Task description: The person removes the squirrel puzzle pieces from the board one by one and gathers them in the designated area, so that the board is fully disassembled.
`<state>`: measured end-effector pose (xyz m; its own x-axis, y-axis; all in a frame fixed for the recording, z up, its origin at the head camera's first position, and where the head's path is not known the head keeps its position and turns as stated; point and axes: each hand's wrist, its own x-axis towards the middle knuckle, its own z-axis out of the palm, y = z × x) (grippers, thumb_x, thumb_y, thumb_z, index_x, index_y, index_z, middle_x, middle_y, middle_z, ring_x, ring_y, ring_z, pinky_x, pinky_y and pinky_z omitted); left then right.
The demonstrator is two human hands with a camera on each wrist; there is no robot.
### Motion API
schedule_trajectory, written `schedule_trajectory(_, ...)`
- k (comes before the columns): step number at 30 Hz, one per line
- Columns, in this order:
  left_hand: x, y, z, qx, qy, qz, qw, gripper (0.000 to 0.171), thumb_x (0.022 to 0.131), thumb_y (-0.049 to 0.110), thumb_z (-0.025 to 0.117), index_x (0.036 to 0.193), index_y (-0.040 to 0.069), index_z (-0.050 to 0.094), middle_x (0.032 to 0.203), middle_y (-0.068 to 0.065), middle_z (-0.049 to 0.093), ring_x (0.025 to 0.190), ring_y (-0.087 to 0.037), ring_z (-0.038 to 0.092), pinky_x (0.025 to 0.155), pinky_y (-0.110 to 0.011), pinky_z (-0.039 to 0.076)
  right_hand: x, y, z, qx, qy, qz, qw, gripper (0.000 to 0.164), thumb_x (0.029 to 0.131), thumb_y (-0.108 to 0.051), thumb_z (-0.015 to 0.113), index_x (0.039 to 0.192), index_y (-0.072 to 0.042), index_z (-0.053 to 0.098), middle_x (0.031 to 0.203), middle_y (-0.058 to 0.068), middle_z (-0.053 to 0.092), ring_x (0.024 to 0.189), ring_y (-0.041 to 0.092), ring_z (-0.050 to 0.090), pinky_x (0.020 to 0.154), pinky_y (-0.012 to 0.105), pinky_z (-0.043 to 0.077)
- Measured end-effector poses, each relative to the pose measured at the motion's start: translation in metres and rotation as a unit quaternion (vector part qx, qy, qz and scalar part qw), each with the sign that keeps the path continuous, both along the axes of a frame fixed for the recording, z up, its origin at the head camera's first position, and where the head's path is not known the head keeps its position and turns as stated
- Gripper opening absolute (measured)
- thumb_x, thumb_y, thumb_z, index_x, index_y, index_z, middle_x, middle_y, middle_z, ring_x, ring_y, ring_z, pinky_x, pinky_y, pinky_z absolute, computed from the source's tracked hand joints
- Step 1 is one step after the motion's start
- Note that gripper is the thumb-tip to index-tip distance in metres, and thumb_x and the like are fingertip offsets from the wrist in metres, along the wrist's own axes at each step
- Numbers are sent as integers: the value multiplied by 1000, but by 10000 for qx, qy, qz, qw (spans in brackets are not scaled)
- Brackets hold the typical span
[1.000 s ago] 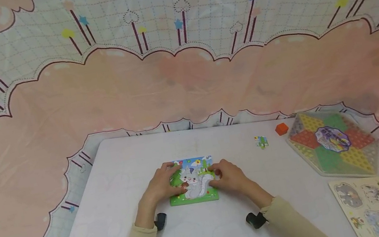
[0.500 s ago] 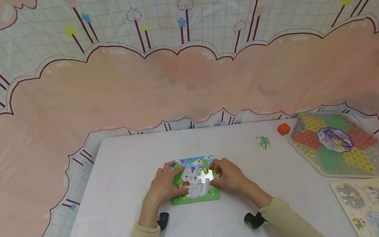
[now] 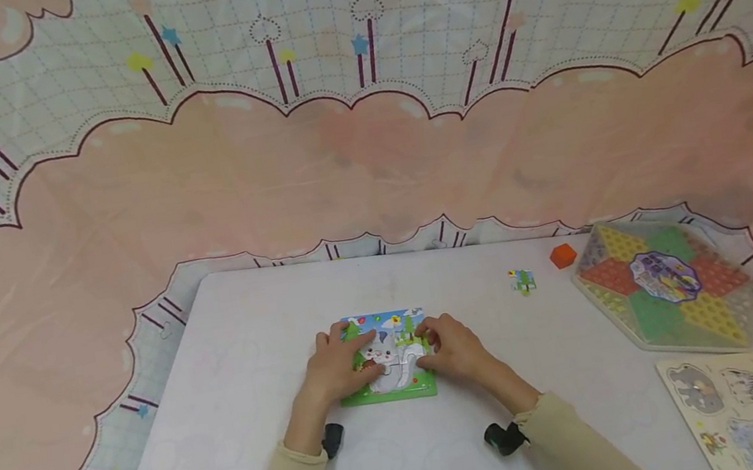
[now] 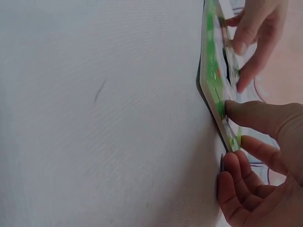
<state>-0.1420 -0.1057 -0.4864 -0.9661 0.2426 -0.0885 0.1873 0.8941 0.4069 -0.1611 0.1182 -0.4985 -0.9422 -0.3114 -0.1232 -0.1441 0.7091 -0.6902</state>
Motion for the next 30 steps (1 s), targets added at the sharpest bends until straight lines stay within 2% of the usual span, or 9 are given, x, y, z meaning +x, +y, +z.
schedule_trajectory(7,2,14,-3,-272,233,386,9986,51,85,43,75,130,19,66,134,-22,46,100,-35,41,65,-40,46,0,-1,1,-40,27,-27,10000,37,76,-11,85,108,-5,65,88,4,53,74,16,48,66,28,40)
schedule_trajectory(12,2,18,-3,-449,311,516,9972,51,84,43,77,128,19,66,128,-20,47,99,-35,42,66,-42,48,0,-2,2,-157,93,-18,9998,37,76,-10,85,105,-5,62,89,4,54,77,16,50,68,29,42)
schedule_trajectory(20,3,19,-1,-292,326,534,9976,51,82,41,79,125,17,67,126,-20,48,99,-34,40,70,-43,46,2,-2,0,-776,288,85,9965,29,80,-1,78,100,-3,58,78,0,55,72,14,51,64,25,42)
schedule_trajectory(30,2,14,-7,-218,269,447,9984,58,79,43,81,129,17,66,130,-20,47,102,-34,39,74,-43,46,0,-1,-3,-1543,154,-63,9879,23,85,2,72,104,-3,61,82,4,56,68,13,54,60,21,45)
